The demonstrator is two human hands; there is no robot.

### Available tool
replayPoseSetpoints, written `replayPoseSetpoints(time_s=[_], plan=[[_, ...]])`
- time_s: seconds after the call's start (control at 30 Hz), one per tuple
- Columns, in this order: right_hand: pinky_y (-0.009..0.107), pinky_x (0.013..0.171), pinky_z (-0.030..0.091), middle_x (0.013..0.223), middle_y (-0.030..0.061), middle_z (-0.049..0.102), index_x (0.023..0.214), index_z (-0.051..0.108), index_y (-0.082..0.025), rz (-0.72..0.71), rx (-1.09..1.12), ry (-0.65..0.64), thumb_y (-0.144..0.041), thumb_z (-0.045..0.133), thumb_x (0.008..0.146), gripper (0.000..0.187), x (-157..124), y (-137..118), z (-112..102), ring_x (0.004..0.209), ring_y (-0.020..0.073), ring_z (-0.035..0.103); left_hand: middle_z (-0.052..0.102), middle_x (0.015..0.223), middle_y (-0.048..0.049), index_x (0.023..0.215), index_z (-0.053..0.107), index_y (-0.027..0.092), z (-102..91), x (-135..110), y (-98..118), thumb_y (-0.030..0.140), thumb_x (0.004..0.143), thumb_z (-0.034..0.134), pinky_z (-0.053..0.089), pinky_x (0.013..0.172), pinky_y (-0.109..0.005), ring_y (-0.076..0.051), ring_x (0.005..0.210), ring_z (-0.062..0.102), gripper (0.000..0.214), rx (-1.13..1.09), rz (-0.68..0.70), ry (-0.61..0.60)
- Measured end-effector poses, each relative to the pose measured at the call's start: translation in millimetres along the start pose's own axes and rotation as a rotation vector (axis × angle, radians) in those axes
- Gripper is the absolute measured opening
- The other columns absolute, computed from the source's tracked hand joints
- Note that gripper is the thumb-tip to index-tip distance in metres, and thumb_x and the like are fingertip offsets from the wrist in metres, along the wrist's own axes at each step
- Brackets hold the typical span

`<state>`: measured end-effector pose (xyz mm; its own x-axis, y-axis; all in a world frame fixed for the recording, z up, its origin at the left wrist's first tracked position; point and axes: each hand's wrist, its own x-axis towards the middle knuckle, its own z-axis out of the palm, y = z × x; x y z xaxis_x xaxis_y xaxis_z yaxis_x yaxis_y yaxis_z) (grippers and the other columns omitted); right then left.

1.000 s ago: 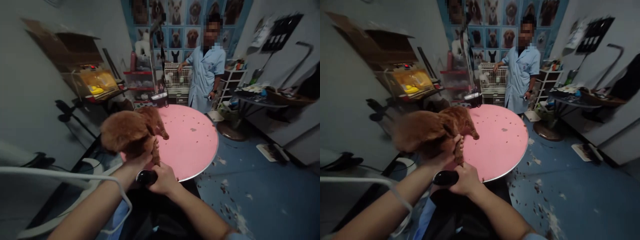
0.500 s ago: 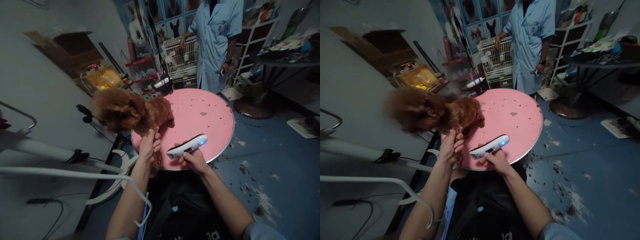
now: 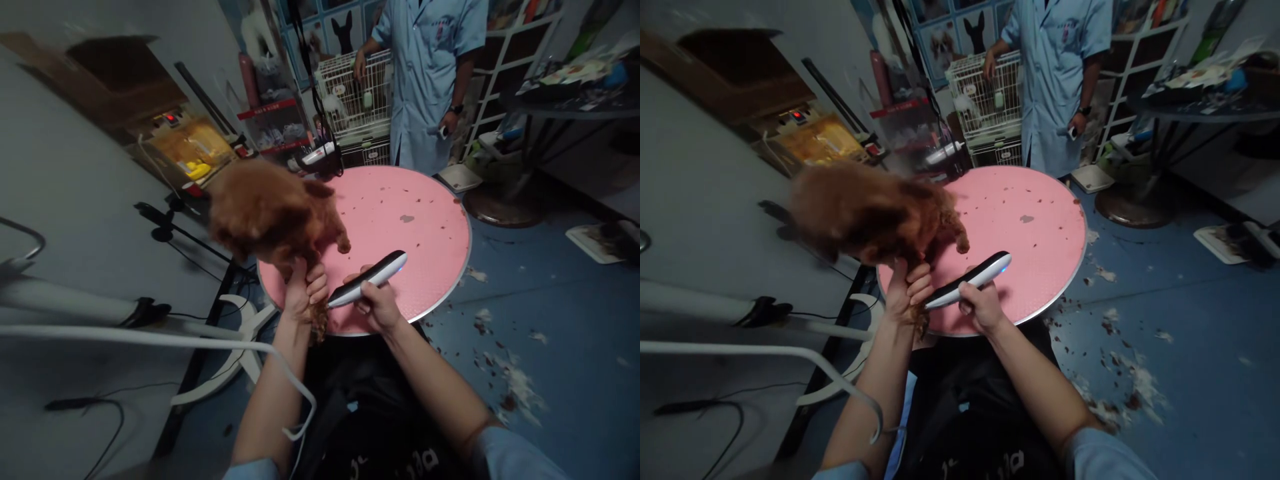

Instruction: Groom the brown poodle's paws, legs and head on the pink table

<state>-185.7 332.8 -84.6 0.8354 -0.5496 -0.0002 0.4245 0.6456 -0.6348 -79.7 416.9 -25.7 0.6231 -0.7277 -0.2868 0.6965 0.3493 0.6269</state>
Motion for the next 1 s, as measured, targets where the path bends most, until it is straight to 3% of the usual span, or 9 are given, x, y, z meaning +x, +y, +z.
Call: replayPoseSetpoints(time_s=[0.13, 0.37, 0.63, 0.73, 0.83, 0.9, 1.0], plan=[[0.018, 0.032, 0.027, 0.069, -0.0022, 0.068, 0.081, 0.049, -0.022, 0.018, -0.143, -0.114, -0.043, 0.08, 0.059, 0.043, 4.3, 4.2, -0.6, 0.033, 0.003, 0.037, 0.023, 0.053, 0.0096, 0.084, 0.057, 0.017, -7.2, -2.6, 0.9, 0.042, 0.096, 0.045, 0.013, 0.026, -0.008, -0.001, 0.033, 0.01, 0.03, -0.014, 0.07, -0.003], [0.018, 0.033, 0.026, 0.072, -0.0009, 0.068, 0.078, 0.052, -0.021, 0.021, -0.305, -0.193, -0.039, 0.078, 0.062, 0.036, 10.7, -3.4, 4.7, 0.036, 0.0032, 0.037, 0.023, 0.052, 0.0099, 0.082, 0.057, 0.016, -7.9, -0.1, 6.2, 0.045, 0.098, 0.037, 0.014, 0.025, -0.008, -0.001, 0.031, 0.01, 0.039, -0.035, 0.06, 0.014], [0.018, 0.034, 0.024, 0.056, -0.005, 0.059, 0.074, 0.053, -0.02, -0.004, -0.274, -0.187, -0.037, 0.076, 0.066, 0.03, 16.0, 0.8, 8.1, 0.035, 0.0042, 0.035, 0.024, 0.05, 0.0106, 0.084, 0.056, 0.015, -12.8, 4.9, 9.0, 0.043, 0.099, 0.034, 0.013, 0.026, -0.007, -0.001, 0.031, 0.011, 0.039, -0.119, 0.063, -0.106], [0.018, 0.037, 0.029, 0.06, -0.0031, 0.062, 0.075, 0.054, -0.02, 0.004, -0.273, -0.191, -0.038, 0.079, 0.061, 0.034, 15.2, 5.6, 6.2, 0.04, 0.0059, 0.042, 0.023, 0.05, 0.0114, 0.082, 0.056, 0.015, -15.6, 9.4, 8.2, 0.04, 0.096, 0.044, 0.012, 0.026, -0.007, -0.001, 0.032, 0.008, 0.031, -0.093, 0.093, -0.144], [0.018, 0.038, 0.031, 0.063, 0.0002, 0.065, 0.075, 0.055, -0.017, 0.087, -0.315, -0.189, -0.037, 0.081, 0.058, 0.037, 10.5, 9.5, -2.1, 0.043, 0.0063, 0.044, 0.024, 0.048, 0.0122, 0.078, 0.056, 0.017, -20.0, 17.3, 12.9, 0.034, 0.085, 0.063, 0.016, 0.028, -0.009, -0.001, 0.033, 0.009, 0.02, 0.093, 0.127, -0.132], [0.018, 0.037, 0.03, 0.066, 0.001, 0.067, 0.081, 0.058, -0.016, 0.106, -0.275, -0.066, -0.04, 0.079, 0.063, 0.036, 5.2, 12.2, -12.4, 0.04, 0.0051, 0.041, 0.027, 0.046, 0.0112, 0.07, 0.054, 0.016, -24.9, 23.6, 19.8, 0.031, 0.076, 0.072, 0.023, 0.031, -0.011, -0.002, 0.034, 0.018, 0.024, 0.339, 0.165, -0.103], [0.02, 0.04, 0.038, 0.073, 0.0006, 0.068, 0.101, 0.058, -0.017, 0.124, -0.159, 0.051, -0.038, 0.08, 0.063, 0.048, -3.1, 17.0, -30.9, 0.042, 0.0062, 0.046, 0.038, 0.047, 0.0056, 0.055, 0.049, 0.015, -32.8, 31.8, 30.4, 0.035, 0.071, 0.075, 0.033, 0.042, -0.013, -0.004, 0.043, 0.036, 0.037, 0.736, 0.283, -0.055]])
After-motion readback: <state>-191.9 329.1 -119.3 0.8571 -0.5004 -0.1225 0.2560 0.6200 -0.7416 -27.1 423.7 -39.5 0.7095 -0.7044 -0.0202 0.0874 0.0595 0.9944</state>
